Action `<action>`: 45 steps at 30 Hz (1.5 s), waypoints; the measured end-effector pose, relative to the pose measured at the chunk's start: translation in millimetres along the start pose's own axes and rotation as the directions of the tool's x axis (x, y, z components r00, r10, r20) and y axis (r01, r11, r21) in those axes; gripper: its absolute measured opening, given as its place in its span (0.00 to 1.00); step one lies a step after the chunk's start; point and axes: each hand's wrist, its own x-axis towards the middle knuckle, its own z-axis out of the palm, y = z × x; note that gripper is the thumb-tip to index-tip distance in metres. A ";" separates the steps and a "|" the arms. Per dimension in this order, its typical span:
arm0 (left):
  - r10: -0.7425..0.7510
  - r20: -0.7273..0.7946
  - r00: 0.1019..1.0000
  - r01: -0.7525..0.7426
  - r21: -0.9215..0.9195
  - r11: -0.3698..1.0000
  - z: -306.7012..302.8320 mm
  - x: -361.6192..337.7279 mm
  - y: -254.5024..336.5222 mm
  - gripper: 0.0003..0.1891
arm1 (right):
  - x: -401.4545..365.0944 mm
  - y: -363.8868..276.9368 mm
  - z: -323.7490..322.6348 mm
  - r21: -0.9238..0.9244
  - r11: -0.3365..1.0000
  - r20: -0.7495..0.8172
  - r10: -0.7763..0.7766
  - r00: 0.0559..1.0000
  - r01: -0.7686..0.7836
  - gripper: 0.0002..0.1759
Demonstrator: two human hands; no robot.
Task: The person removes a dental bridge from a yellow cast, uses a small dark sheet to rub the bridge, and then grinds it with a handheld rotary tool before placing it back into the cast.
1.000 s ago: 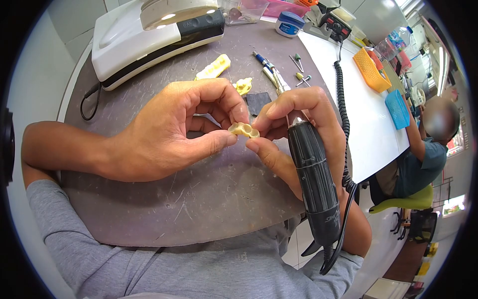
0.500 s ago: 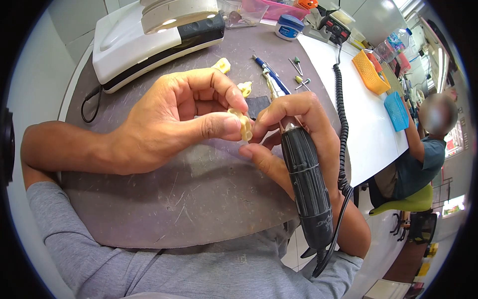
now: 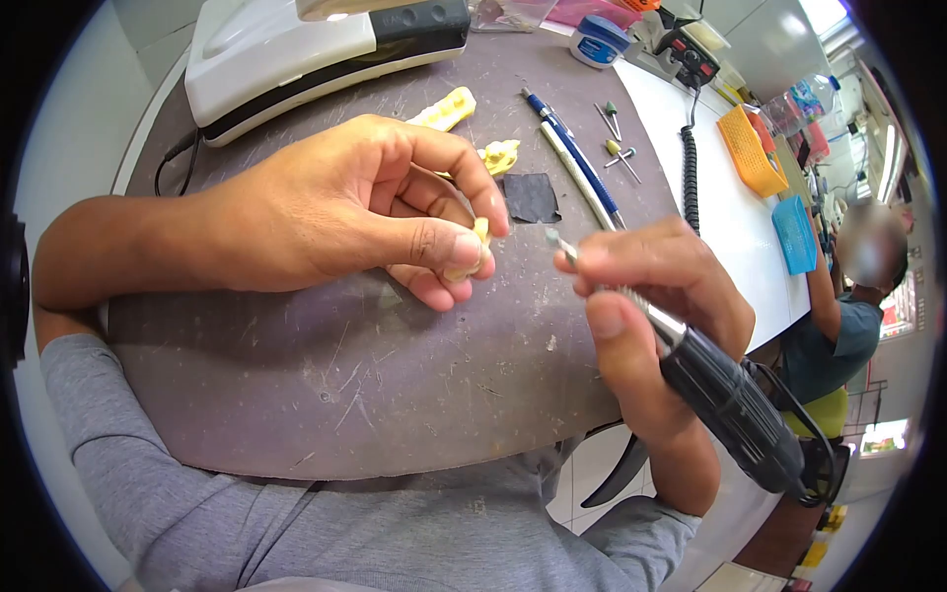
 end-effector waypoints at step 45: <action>-0.195 0.065 0.979 0.175 0.236 0.956 -5.4 5.7 14.6 0.16 | -0.5 -12.2 23.0 -0.045 0.963 0.112 0.269 0.957 -0.266 0.15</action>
